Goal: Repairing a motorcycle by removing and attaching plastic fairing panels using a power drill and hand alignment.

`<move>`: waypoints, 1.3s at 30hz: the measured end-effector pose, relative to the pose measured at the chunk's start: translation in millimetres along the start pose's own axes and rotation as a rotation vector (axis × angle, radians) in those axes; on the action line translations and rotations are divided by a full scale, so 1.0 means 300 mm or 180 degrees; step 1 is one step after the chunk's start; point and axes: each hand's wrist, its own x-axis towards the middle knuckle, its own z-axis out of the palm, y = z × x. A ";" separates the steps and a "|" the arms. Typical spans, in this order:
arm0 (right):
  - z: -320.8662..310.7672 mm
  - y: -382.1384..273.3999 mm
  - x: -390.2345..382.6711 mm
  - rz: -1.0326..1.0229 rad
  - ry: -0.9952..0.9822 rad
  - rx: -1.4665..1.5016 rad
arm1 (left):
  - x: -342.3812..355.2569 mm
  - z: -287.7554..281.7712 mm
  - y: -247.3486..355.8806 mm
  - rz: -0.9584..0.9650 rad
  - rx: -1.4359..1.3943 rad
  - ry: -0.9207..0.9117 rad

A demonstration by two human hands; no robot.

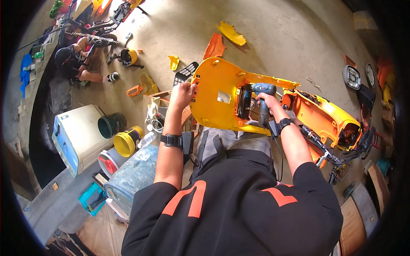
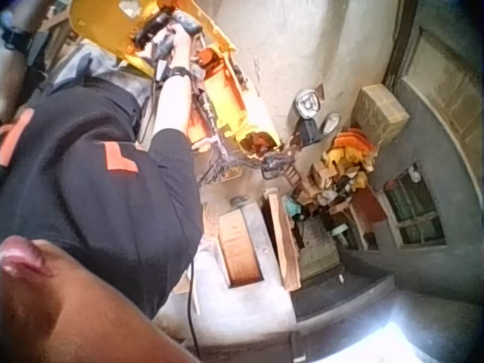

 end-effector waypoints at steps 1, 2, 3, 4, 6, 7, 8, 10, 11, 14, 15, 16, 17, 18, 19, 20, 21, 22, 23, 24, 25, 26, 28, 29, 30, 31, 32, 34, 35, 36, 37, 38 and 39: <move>0.003 -0.002 -0.006 -0.0027 0.0026 -0.0039 | 0.003 0.001 -0.008 -0.0020 0.0022 -0.0026; 0.009 -0.003 -0.010 -0.0017 0.0018 -0.0044 | 0.002 0.001 -0.017 -0.0039 0.0045 -0.0054; 0.003 -0.005 -0.010 -0.0023 0.0012 -0.0037 | 0.004 -0.001 -0.009 -0.0034 0.0039 -0.0063; -0.003 -0.005 -0.011 -0.0028 0.0006 -0.0029 | 0.005 -0.004 0.000 -0.0049 0.0037 -0.0081; -0.009 0.000 -0.011 -0.0040 0.0003 -0.0059 | 0.012 -0.010 0.009 -0.0062 0.0035 -0.0096; -0.011 0.003 -0.009 -0.0055 -0.0012 -0.0092 | 0.019 -0.014 0.011 -0.0113 0.0216 -0.0202; -0.016 0.008 -0.011 -0.0059 -0.0011 -0.0090 | 0.026 -0.016 0.014 -0.0163 0.0399 -0.0308; -0.019 0.019 -0.019 -0.0033 -0.0073 0.0053 | 0.031 -0.014 0.004 -0.0259 0.0439 -0.0333; -0.020 0.018 -0.016 -0.0039 -0.0077 0.0060 | 0.035 -0.013 0.000 -0.0357 0.0474 -0.0363; -0.028 0.022 -0.026 -0.0050 -0.0085 0.0180 | 0.039 -0.019 0.000 -0.0365 0.0410 -0.0425; -0.032 0.023 -0.028 -0.0035 -0.0111 0.0119 | 0.043 -0.020 0.009 -0.0351 0.0421 -0.0440; -0.036 0.024 -0.030 -0.0021 -0.0137 0.0059 | 0.046 -0.022 0.018 -0.0385 0.0558 -0.0480; -0.041 0.024 -0.032 -0.0023 -0.0125 0.0082 | 0.051 -0.022 0.028 -0.0418 0.0696 -0.0519; -0.038 0.021 -0.030 0.0015 -0.0161 -0.0013 | 0.057 -0.019 0.020 -0.0414 0.0714 -0.0517; -0.034 0.018 -0.029 0.0052 -0.0197 -0.0109 | 0.065 -0.014 0.012 -0.0565 0.0867 -0.0544; -0.030 0.016 -0.028 0.0047 -0.0208 -0.0095 | 0.071 -0.010 0.004 -0.0718 0.1019 -0.0570; -0.033 0.021 -0.027 0.0066 -0.0234 -0.0089 | 0.075 -0.007 0.007 -0.0709 0.1034 -0.0576; -0.036 0.024 -0.024 0.0084 -0.0262 -0.0084 | 0.079 0.000 0.011 -0.0694 0.1234 -0.0475; -0.037 0.025 -0.018 0.0083 -0.0262 -0.0069 | 0.082 0.008 0.015 -0.0679 0.1431 -0.0372; -0.048 0.032 -0.010 0.0064 -0.0282 -0.0058 | 0.083 0.019 0.038 -0.0656 0.1436 -0.0386; -0.057 0.035 -0.008 0.0053 -0.0301 -0.0048 | 0.080 0.032 0.074 -0.0566 0.1760 0.0185; -0.070 0.039 -0.007 0.0057 -0.0275 -0.0029 | 0.085 0.051 0.115 -0.0465 0.2066 0.0760; -0.063 0.030 -0.016 0.0094 -0.0333 0.0029 | 0.112 0.084 0.211 -0.0268 0.1799 0.0527; -0.066 0.033 -0.020 0.0101 -0.0309 0.0038 | 0.133 0.128 0.257 -0.0067 0.1511 0.0292; -0.065 0.037 -0.021 0.0063 -0.0261 0.0100 | 0.150 0.192 0.287 0.0007 0.1331 -0.0182; -0.071 0.038 -0.018 0.0022 -0.0204 0.0165 | 0.168 0.276 0.310 0.0089 0.1143 -0.0657; -0.092 0.042 -0.019 0.0015 -0.0209 0.0110 | 0.183 0.373 0.326 0.0143 0.0935 -0.0988; -0.083 0.047 -0.017 0.0041 -0.0189 0.0225 | 0.199 0.535 0.294 0.0161 0.0749 -0.1434; -0.078 0.042 -0.012 0.0107 -0.0249 0.0263 | 0.210 0.607 0.256 0.0152 0.0753 -0.1555; -0.042 0.016 -0.017 0.0117 -0.0219 0.0178 | 0.216 0.662 0.183 0.0047 0.0721 -0.1523; -0.024 0.010 -0.006 0.0003 -0.0366 0.0199 | 0.230 0.708 0.119 -0.0026 0.0674 -0.1496; -0.006 -0.004 0.000 -0.0093 -0.0423 0.0210 | 0.239 0.746 0.066 -0.0028 0.0646 -0.1266; -0.024 0.009 -0.017 -0.0140 -0.0388 0.0256 | 0.229 0.783 0.078 0.0002 0.0606 -0.1344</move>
